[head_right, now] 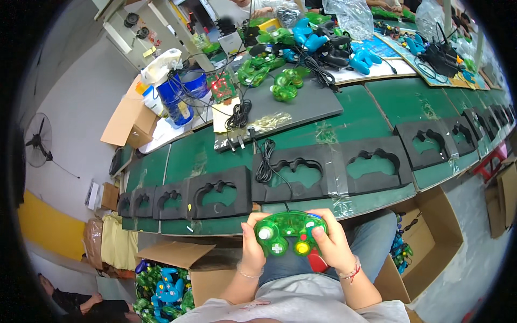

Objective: The person tests game controllers by plugging their cables into a testing board on the workbench and pressing the buttons and joysticks.

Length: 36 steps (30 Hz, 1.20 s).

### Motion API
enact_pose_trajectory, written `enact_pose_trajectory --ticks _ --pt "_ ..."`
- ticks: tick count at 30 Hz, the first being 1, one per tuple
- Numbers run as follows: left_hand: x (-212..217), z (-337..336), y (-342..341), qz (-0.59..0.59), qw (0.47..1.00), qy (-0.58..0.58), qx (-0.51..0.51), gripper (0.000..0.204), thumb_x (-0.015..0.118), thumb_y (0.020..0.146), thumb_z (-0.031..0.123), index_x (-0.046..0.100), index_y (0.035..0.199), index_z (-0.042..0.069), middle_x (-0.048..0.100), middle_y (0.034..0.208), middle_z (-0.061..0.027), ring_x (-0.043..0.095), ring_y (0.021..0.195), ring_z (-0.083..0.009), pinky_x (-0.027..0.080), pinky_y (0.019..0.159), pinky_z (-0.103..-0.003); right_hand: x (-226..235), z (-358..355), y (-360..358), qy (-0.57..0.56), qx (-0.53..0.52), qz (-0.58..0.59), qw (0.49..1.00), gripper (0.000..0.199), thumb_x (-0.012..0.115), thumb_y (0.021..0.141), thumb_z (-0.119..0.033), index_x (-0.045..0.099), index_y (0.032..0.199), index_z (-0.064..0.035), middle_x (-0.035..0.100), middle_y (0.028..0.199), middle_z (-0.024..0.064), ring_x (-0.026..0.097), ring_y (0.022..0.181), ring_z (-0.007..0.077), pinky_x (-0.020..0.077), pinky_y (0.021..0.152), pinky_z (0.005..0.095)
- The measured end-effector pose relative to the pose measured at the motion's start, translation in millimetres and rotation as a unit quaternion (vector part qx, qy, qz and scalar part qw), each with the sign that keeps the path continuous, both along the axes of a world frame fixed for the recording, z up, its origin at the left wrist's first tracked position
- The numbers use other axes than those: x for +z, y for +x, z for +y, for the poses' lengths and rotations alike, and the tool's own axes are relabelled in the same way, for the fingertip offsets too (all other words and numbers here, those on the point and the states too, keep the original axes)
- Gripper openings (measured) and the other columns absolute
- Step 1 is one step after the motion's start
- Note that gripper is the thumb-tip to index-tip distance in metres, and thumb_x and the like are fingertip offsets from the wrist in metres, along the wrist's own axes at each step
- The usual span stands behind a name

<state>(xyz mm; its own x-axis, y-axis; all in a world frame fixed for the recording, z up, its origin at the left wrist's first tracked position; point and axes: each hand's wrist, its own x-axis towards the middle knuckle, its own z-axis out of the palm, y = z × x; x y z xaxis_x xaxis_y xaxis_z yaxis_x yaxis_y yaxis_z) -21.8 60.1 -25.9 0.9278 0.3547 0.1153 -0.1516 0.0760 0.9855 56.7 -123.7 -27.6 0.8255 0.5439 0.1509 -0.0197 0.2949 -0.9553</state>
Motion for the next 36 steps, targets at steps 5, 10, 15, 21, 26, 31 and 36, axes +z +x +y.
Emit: enact_pose_trajectory --ticks 5,10,15,21,26,31,36 --pt "-9.0 2.7 -10.4 0.008 0.998 0.022 0.061 0.057 0.019 0.105 0.043 0.055 0.110 -0.001 0.063 0.101 -0.0097 0.059 0.091 -0.0146 0.047 0.084 -0.028 1.4 12.5 1.6 -0.064 -0.019 -0.096 0.993 0.038 0.066 0.087 -0.026 0.057 0.111 0.0021 0.066 0.092 0.0097 0.062 0.080 0.0147 0.0499 0.073 0.0284" --pt "-11.1 29.5 -15.1 -0.008 0.996 -0.029 0.085 0.055 0.024 0.105 0.041 0.057 0.111 -0.002 0.062 0.104 -0.0091 0.058 0.095 -0.0152 0.045 0.087 -0.029 30.8 22.6 20.8 -0.167 0.080 -0.217 0.958 0.043 0.074 0.081 -0.029 0.060 0.111 -0.0023 0.063 0.090 0.0120 0.064 0.079 0.0220 0.0502 0.071 0.0308" --pt "-10.5 55.3 -8.9 -0.030 0.992 -0.042 0.114 0.052 0.026 0.106 0.039 0.056 0.118 -0.002 0.061 0.109 -0.0085 0.058 0.098 -0.0146 0.045 0.089 -0.028 56.9 93.8 81.2 -0.207 -0.075 -0.493 0.842 0.031 0.069 0.085 -0.034 0.062 0.096 -0.0058 0.059 0.090 0.0128 0.060 0.085 0.0313 0.0495 0.073 0.0401" --pt "-12.5 55.9 -2.4 0.003 0.990 -0.048 0.131 0.056 0.027 0.105 0.042 0.056 0.123 -0.002 0.061 0.112 -0.0088 0.057 0.101 -0.0157 0.045 0.091 -0.029 31.4 219.9 166.6 -0.544 -0.090 -0.438 0.710 0.040 0.062 0.087 -0.044 0.072 0.086 -0.0054 0.069 0.088 0.0148 0.067 0.083 0.0294 0.0510 0.072 0.0420" --pt "-14.1 54.5 -1.2 0.006 0.994 -0.029 0.106 0.056 0.025 0.106 0.040 0.055 0.126 -0.002 0.061 0.112 -0.0086 0.056 0.098 -0.0140 0.044 0.087 -0.026 8.5 226.9 179.5 -0.541 -0.064 -0.423 0.724 0.040 0.060 0.088 -0.042 0.073 0.081 -0.0044 0.070 0.083 0.0153 0.069 0.083 0.0308 0.0545 0.070 0.0401" --pt "-17.2 57.4 0.7 -0.009 0.993 -0.033 0.117 0.052 0.027 0.106 0.036 0.056 0.128 -0.002 0.060 0.112 -0.0081 0.055 0.101 -0.0143 0.042 0.093 -0.028 12.0 216.9 152.2 -0.548 0.073 -0.420 0.720 0.038 0.057 0.091 -0.042 0.074 0.088 -0.0087 0.071 0.088 0.0153 0.070 0.086 0.0307 0.0544 0.075 0.0406" --pt "-21.1 59.5 -0.6 0.002 0.993 -0.050 0.106 0.054 0.027 0.105 0.036 0.054 0.128 -0.004 0.060 0.115 -0.0097 0.055 0.105 -0.0154 0.042 0.094 -0.028 11.5 214.8 148.8 -0.516 -0.039 -0.370 0.772 0.043 0.052 0.094 -0.039 0.071 0.083 -0.0021 0.069 0.081 0.0193 0.068 0.078 0.0368 0.0546 0.068 0.0453"
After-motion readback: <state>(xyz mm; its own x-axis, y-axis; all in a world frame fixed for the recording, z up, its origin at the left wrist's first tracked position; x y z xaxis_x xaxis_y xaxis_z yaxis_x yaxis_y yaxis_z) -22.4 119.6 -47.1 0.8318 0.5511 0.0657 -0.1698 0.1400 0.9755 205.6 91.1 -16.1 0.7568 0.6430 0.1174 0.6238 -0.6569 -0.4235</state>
